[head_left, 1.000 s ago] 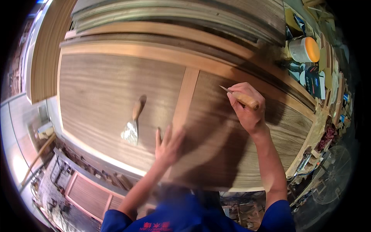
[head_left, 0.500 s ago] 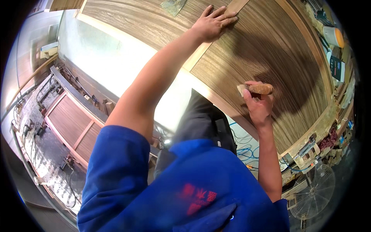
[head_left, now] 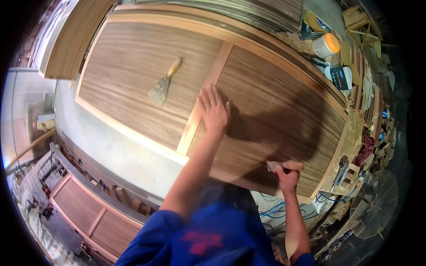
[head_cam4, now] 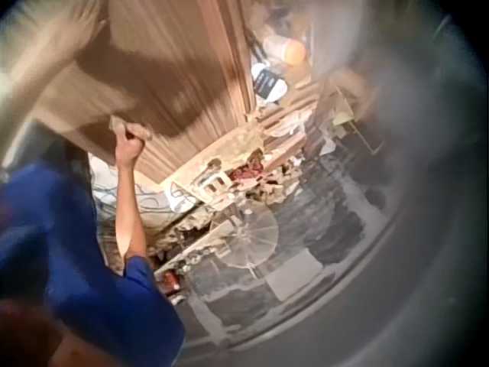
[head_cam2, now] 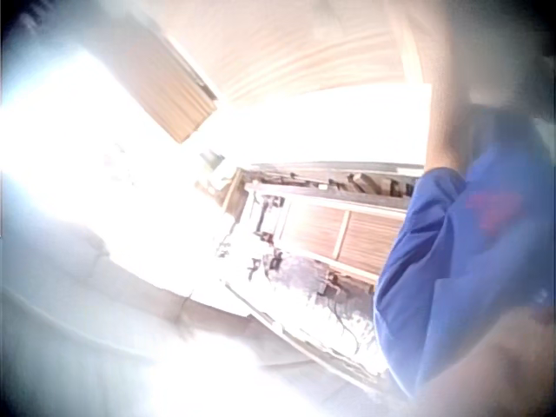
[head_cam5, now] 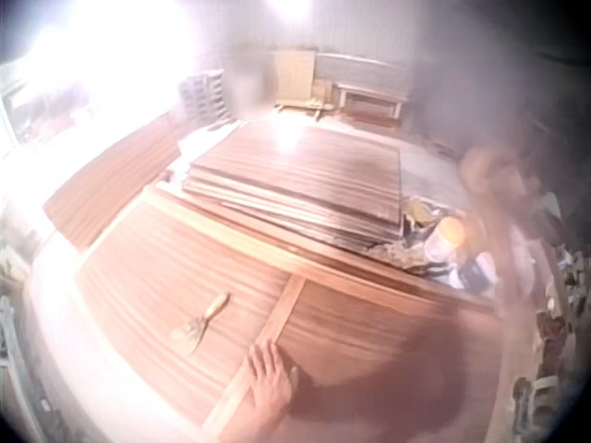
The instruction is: The person assembles a large wooden panel by attaching thin wooden strips to its surface. They use a pneumatic nail gun to secure the strips, a hammer to tap them into place, and a glue bottle to apply adhesive. The person also uses a power sander and a cloth to smooth and clean the surface, and a scraper to remove excess glue.
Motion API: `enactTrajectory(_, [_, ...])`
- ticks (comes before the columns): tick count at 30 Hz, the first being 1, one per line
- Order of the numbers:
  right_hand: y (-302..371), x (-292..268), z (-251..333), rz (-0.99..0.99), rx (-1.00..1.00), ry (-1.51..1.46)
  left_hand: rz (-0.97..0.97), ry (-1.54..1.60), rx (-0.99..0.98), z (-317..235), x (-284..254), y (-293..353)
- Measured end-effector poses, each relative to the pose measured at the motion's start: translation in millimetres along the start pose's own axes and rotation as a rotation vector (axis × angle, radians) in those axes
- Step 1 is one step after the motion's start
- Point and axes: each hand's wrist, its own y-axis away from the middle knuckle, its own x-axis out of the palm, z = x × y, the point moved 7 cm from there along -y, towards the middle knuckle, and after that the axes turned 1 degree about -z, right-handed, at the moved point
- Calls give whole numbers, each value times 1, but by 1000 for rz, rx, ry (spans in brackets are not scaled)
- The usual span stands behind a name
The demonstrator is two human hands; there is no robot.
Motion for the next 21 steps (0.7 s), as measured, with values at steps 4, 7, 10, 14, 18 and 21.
enactTrajectory(4, [22, -95, -91, -331, 171, -294, 31, -58, 12, -8, 17, -2])
enactTrajectory(7, [28, -178, -162, -527, 70, -357, 81, 10, -7, -1, 46, 0])
enactTrajectory(10, [-25, -237, -123, -599, 46, -95, 157, -191, 46, 25, 31, 4])
enactTrajectory(14, [-101, -298, -182, -711, 27, -362, 125, -369, -55, 25, 36, -10])
enactTrajectory(18, [-147, -319, -209, -670, 46, -230, 98, -328, -314, 39, 47, -27])
enactTrajectory(21, [-166, -327, -212, -688, -40, 126, 95, -374, -366, 54, 57, -35])
